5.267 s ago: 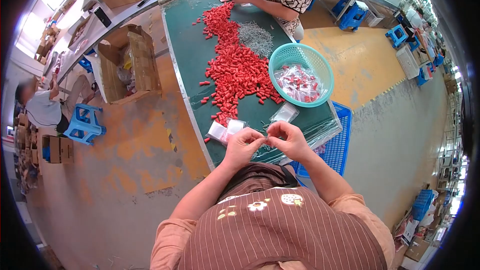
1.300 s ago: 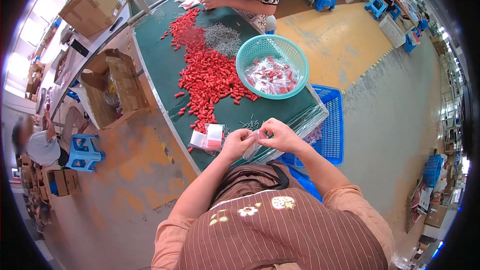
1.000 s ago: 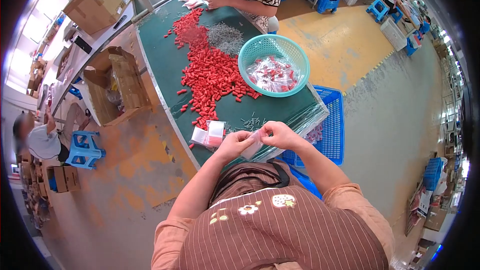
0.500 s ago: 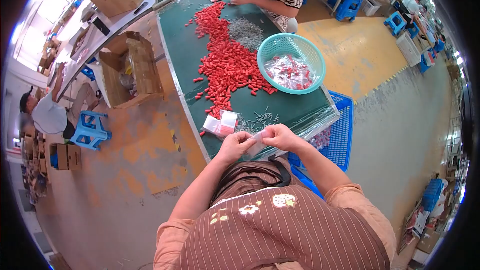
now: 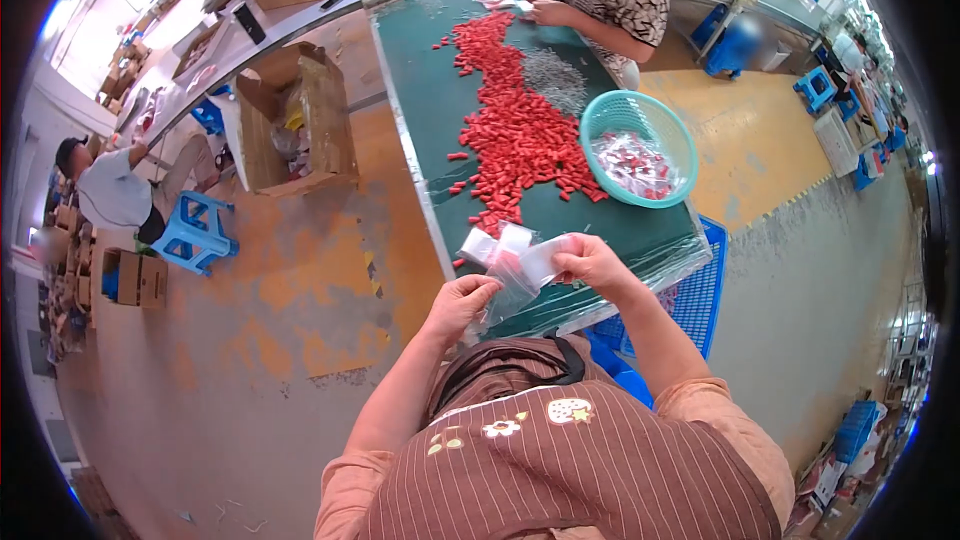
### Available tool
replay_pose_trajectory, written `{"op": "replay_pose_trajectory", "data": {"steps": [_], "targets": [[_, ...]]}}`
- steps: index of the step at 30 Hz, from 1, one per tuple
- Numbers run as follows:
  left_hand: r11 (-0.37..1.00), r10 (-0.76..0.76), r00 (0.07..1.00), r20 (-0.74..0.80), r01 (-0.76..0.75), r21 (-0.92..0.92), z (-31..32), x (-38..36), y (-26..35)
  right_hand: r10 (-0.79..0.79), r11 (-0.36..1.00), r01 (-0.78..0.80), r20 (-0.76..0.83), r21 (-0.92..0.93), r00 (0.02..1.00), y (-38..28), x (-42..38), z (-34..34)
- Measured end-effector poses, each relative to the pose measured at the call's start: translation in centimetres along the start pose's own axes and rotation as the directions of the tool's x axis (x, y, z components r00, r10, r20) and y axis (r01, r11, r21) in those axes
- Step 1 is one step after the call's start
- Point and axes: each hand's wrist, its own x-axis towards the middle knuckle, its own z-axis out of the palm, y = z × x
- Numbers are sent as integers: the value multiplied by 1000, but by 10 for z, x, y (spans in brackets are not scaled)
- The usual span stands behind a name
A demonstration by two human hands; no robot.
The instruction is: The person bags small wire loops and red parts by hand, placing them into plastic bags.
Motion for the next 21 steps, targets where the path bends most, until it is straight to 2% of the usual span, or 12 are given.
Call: {"op": "replay_pose_trajectory", "data": {"steps": [2, 5, 8, 12, 14, 18, 21], "targets": [[995, 15, 1000, 8, -14, -101, -29, -12, 0, -6, 998, 8, -36, 61, 999, -7, 9, 20], [968, 86, 992, -98, -106, -226, -71, -35, 1, -22, 987, 22, 0, 158, 1000, -15, 24, 50], [926, 77, 987, -143, -124, -355, -125, -56, 3, -26, 976, 28, -14, 214, 1000, -20, 44, 102], [914, 66, 962, -265, -164, -370, -198, -85, 13, -19, 987, 15, 24, 159, 1000, -18, 74, 154], [920, 45, 938, -344, -173, -352, -243, -98, 12, 0, 980, 6, -29, 197, 1000, -19, 87, 184], [931, -23, 853, -521, -171, -322, -317, -109, 9, 22, 995, -20, -22, 101, 1000, -20, 109, 214], [912, -42, 837, -545, -190, -362, -363, -95, 19, 17, 994, -16, -9, 109, 1000, -11, 127, 213]]}}
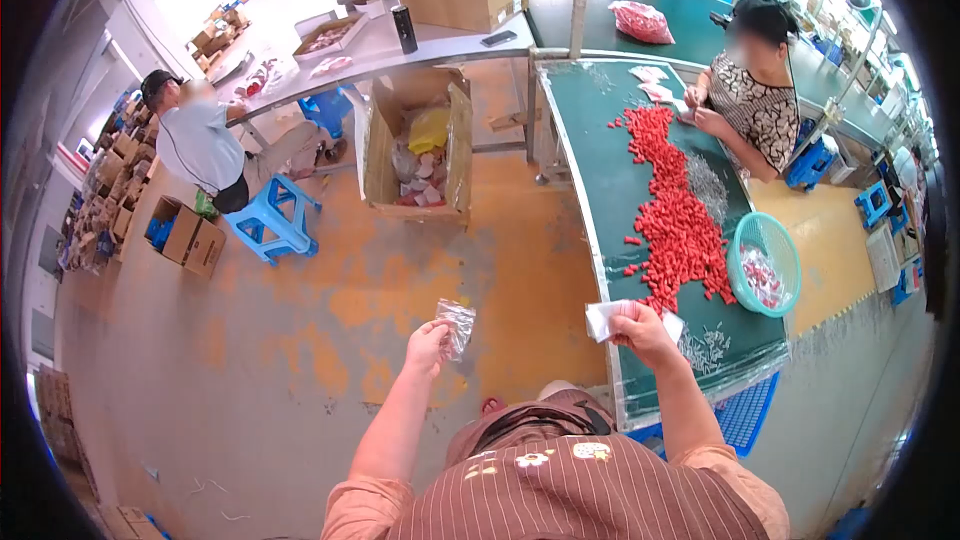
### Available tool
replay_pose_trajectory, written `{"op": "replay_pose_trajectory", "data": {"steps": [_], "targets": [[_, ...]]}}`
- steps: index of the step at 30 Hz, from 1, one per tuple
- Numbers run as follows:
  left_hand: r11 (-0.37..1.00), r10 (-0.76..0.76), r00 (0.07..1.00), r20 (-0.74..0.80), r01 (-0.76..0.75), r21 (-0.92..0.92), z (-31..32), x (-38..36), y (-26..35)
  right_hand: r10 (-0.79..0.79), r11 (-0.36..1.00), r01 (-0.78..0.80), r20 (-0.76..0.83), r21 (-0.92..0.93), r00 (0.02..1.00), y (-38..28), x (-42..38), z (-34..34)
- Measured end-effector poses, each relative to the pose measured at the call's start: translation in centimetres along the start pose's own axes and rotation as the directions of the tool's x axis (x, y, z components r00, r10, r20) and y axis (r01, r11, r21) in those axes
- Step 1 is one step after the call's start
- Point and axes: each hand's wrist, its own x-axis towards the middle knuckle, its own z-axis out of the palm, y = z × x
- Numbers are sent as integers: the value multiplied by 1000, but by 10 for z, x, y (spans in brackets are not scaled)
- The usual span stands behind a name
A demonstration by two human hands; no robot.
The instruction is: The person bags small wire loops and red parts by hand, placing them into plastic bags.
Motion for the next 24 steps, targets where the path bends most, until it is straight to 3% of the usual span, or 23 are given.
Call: {"op": "replay_pose_trajectory", "data": {"steps": [3, 7, 9, 12, 17, 21, 24], "targets": [[999, 19, 999, -37, -20, -41, 4, 41, 26, 24, 998, -23, 30, -57, 999, -11, 14, -8], [999, 52, 987, -152, -51, 5, 23, 98, 57, -11, 999, 8, -95, -33, 995, -26, 41, -12], [995, 78, 986, -150, -85, -44, 11, 150, 59, -41, 995, 35, -75, -90, 996, -44, 54, -10], [1000, 15, 966, -258, -18, -7, 26, 184, 85, -79, 991, 69, -82, -115, 994, -48, 76, -16], [998, -32, 965, -261, 45, 46, 27, 264, 123, -38, 992, 22, -130, -126, 991, -60, 101, -13], [994, -102, 957, -273, 110, 14, 7, 363, 146, -14, 991, -23, -267, -133, 964, -66, 119, -1], [980, -185, 906, -381, 200, 0, 22, 418, 185, -11, 993, -33, -370, -111, 929, -78, 140, 17]]}}
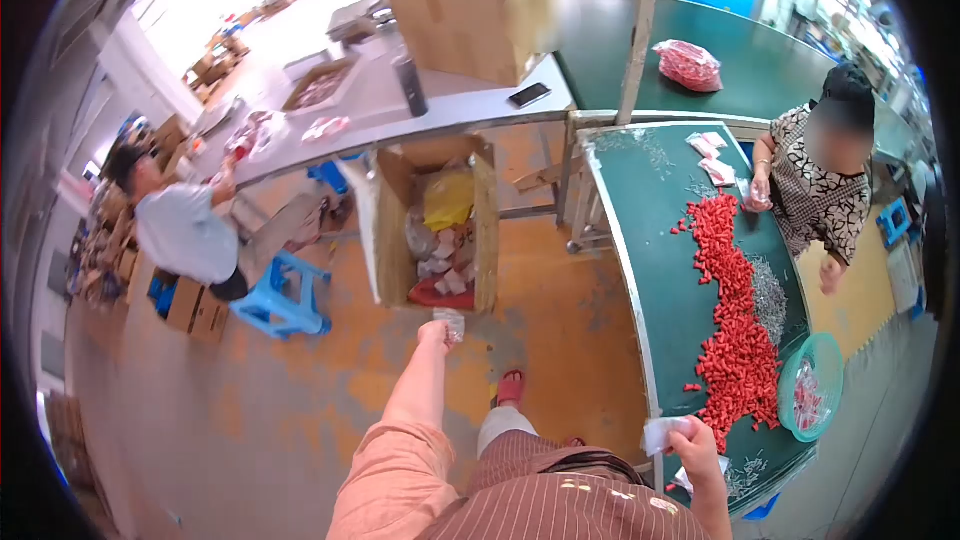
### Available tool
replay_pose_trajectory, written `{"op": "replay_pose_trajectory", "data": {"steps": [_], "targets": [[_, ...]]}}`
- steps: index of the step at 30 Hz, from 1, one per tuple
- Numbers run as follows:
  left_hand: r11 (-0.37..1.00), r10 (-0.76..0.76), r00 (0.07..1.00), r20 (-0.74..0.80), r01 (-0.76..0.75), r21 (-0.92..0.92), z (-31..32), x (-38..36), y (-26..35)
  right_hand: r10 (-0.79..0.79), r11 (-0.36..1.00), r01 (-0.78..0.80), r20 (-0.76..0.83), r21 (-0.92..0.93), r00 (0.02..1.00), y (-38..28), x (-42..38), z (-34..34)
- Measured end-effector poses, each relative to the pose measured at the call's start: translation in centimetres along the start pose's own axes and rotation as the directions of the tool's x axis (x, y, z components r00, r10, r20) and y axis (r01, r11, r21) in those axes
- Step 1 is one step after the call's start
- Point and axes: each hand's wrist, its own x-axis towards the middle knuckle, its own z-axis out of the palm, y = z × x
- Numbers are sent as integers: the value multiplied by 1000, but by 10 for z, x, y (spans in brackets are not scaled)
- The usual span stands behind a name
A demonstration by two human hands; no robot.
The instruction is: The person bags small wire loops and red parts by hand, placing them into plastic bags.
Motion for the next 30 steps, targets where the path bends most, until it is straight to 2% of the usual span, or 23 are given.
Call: {"op": "replay_pose_trajectory", "data": {"steps": [2, 3, 4, 5, 6, 7, 8, 9, 10, 12, 13, 14, 15, 16, 17, 19, 20, 21, 22, 24, 26, 28, 30], "targets": [[988, 0, 997, -77, -11, -154, 13, 51, 22, 21, 1000, -18, -114, 20, 993, -11, 5, 18], [969, 16, 999, 30, -8, -247, 11, 95, 27, 56, 998, -58, -127, -13, 990, -18, 6, 29], [957, 67, 934, 351, 40, -288, 1, 153, 33, 94, 994, -101, -161, -39, 982, -26, 12, 39], [950, 97, 905, 414, 40, -310, 8, 200, 44, 128, 988, -143, -207, -58, 970, -35, 18, 47], [970, 70, 730, 680, 108, -216, 1, 219, 66, 143, 982, -167, -224, -93, 964, -44, 22, 56], [991, 79, 702, 708, 20, -131, 6, 240, 82, 166, 972, -199, -235, -122, 958, -49, 26, 67], [964, 1, 899, 438, 115, -238, 47, 158, 116, 169, 978, -195, -258, -79, 951, -46, 31, 74], [990, -141, 990, 31, 141, 9, 58, 125, 137, 165, 982, -184, -265, -48, 950, -43, 33, 79], [996, -69, 988, 141, 59, 74, 72, 110, 145, 146, 979, -181, -302, -93, 942, -47, 34, 82], [916, 201, 977, 72, -213, 340, 76, 132, 137, 88, 968, -157, -318, -198, 944, -56, 39, 88], [752, 432, 900, -52, -328, 571, 71, 171, 129, 108, 955, -185, -311, -231, 944, -61, 40, 88], [526, 662, 742, -104, -361, 770, 79, 192, 127, 126, 942, -209, -303, -262, 945, -68, 39, 88], [557, 625, 758, 184, -599, 575, 94, 189, 121, 144, 928, -232, -293, -292, 945, -73, 37, 89], [598, 589, 667, 457, -739, 308, 105, 169, 106, 122, 920, -213, -276, -329, 953, -77, 35, 90], [784, 369, 721, 587, -581, 221, 136, 47, 106, 101, 910, -193, -256, -367, 961, -81, 33, 93], [811, 16, 426, 904, -534, 237, 164, -86, 82, 78, 889, -148, -176, -432, 981, -84, 27, 96], [865, -166, 348, 923, -398, 306, 171, -158, 70, 73, 880, -119, -116, -459, 991, -84, 23, 97], [917, -337, 94, 937, -192, 350, 172, -177, 43, 66, 871, -84, -54, -485, 996, -84, 19, 97], [867, -495, -93, 864, -109, 486, 176, -203, 16, 43, 866, -53, -31, -498, 999, -81, 12, 98], [778, -625, -291, 725, -147, 611, 167, -257, -38, -7, 852, 9, 6, -524, 1000, -68, -5, 97], [657, -754, -304, 583, -350, 667, 155, -298, -85, -21, 842, 14, -6, -539, 1000, -55, -31, 87], [671, -741, -281, 610, -268, 692, 139, -331, -129, 11, 843, -41, -58, -536, 998, -36, -65, 72], [678, -735, -220, 642, -208, 705, 118, -364, -170, -213, 707, 112, -59, -699, 975, -6, -98, 50]]}}
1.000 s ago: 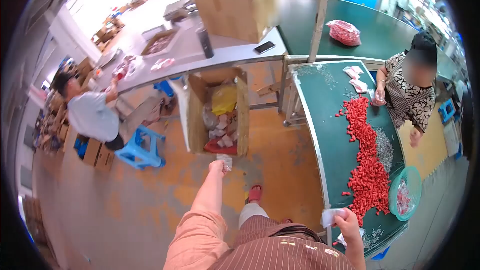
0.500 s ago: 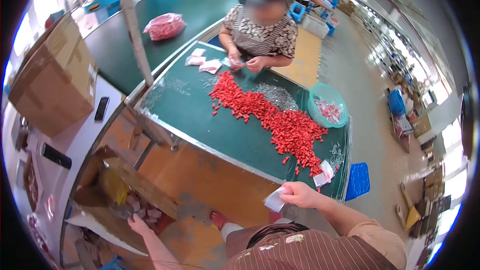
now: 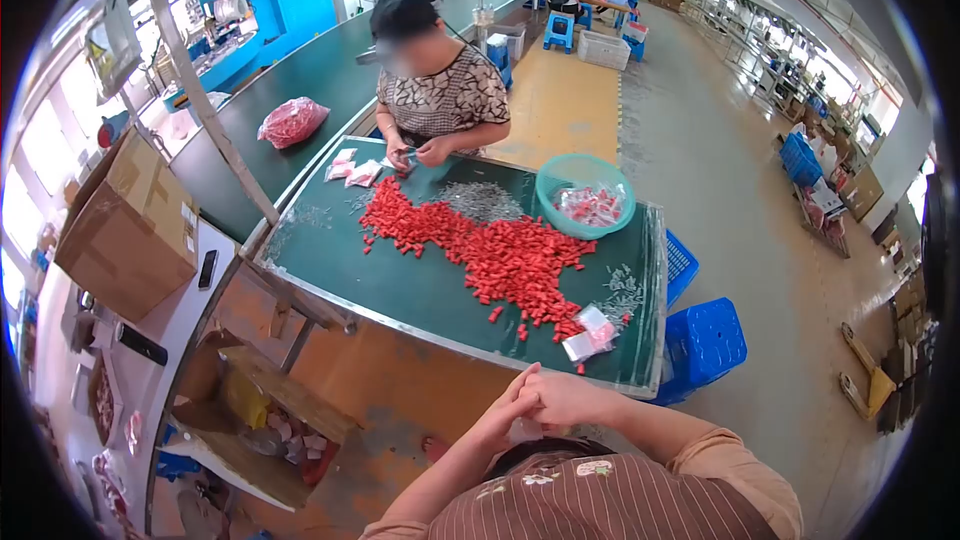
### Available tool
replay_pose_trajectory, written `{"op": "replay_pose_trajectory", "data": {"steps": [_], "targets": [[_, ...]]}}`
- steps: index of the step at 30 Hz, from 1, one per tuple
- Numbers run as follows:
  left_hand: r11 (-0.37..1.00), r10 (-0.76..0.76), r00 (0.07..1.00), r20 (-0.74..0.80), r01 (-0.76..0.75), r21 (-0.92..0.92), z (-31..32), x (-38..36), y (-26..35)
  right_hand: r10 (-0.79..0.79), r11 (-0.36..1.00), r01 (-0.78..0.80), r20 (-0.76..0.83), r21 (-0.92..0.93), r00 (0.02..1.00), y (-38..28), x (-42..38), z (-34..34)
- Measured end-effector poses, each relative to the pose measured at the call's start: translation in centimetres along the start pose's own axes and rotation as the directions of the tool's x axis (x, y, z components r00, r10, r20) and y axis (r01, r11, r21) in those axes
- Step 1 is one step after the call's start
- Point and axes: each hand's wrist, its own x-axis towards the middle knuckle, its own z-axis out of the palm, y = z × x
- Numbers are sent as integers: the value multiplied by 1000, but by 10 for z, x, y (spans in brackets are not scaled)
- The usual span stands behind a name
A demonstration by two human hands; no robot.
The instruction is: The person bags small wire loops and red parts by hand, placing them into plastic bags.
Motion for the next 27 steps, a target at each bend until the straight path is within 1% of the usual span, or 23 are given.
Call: {"op": "replay_pose_trajectory", "data": {"steps": [1, 2, 3, 4, 5, 6, 7, 8, 9, 10, 11, 12, 13, 15, 16, 19, 22, 25, 27], "targets": [[1000, -11, 1000, -11, 11, -3, 16, 12, -16, -92, 992, 86, -64, -95, 994, 14, -20, -1], [1000, -25, 999, -25, 25, -8, 30, 25, -32, -27, 999, 22, -171, -32, 985, 26, -45, -2], [999, -48, 998, -41, 47, -17, 45, 36, -47, -51, 997, 39, -196, -68, 979, 44, -65, -5], [1000, -7, 999, -38, 6, -29, 61, 49, -61, -22, 997, 6, -218, -74, 976, 50, -87, -14], [998, -60, 995, -83, 59, -17, 90, 54, -61, 16, 996, -36, -238, -77, 971, 55, -108, -24], [999, 27, 995, -97, -30, -23, 96, 67, -81, -11, 1000, 4, -351, -22, 936, 66, -128, -27], [1000, 7, 996, -88, -6, 4, 97, 77, -95, -26, 999, 41, -455, 23, 890, 76, -146, -29], [999, -13, 997, -82, 10, -41, 121, 82, -93, 9, 991, 57, -478, 123, 878, 82, -164, -34], [989, -55, 988, -144, 34, -142, 137, 90, -98, 43, 973, 78, -505, 217, 862, 87, -179, -42], [991, -57, 983, -173, 35, -131, 147, 96, -102, 32, 976, 85, -517, 200, 855, 95, -194, -49], [993, -55, 978, -203, 32, -116, 154, 101, -106, 92, 961, 66, -538, 268, 838, 102, -207, -49], [989, -75, 968, -238, 42, -142, 161, 107, -111, 106, 956, 63, -537, 287, 837, 108, -218, -49], [991, -67, 973, -219, 39, -129, 166, 110, -116, 119, 950, 63, -540, 306, 833, 114, -226, -48], [995, -48, 984, -174, 32, -92, 173, 117, -121, 86, 968, 71, -582, 242, 809, 120, -235, -41], [999, -31, 980, -197, 25, -33, 178, 122, -122, 70, 976, 73, -606, 207, 792, 123, -236, -38], [1000, 1, 990, -141, 2, 22, 176, 139, -130, 163, 979, -53, -598, 198, 785, 131, -235, -42], [1000, 18, 993, -115, -15, 25, 184, 157, -124, 190, 981, -129, -604, 144, 774, 142, -232, -54], [1000, 3, 998, -64, -3, 15, 174, 179, -118, 146, 988, -84, -642, 126, 753, 161, -226, -65], [999, -20, 999, -50, 19, -28, 172, 187, -106, 202, 975, -92, -626, 204, 753, 174, -216, -73]]}}
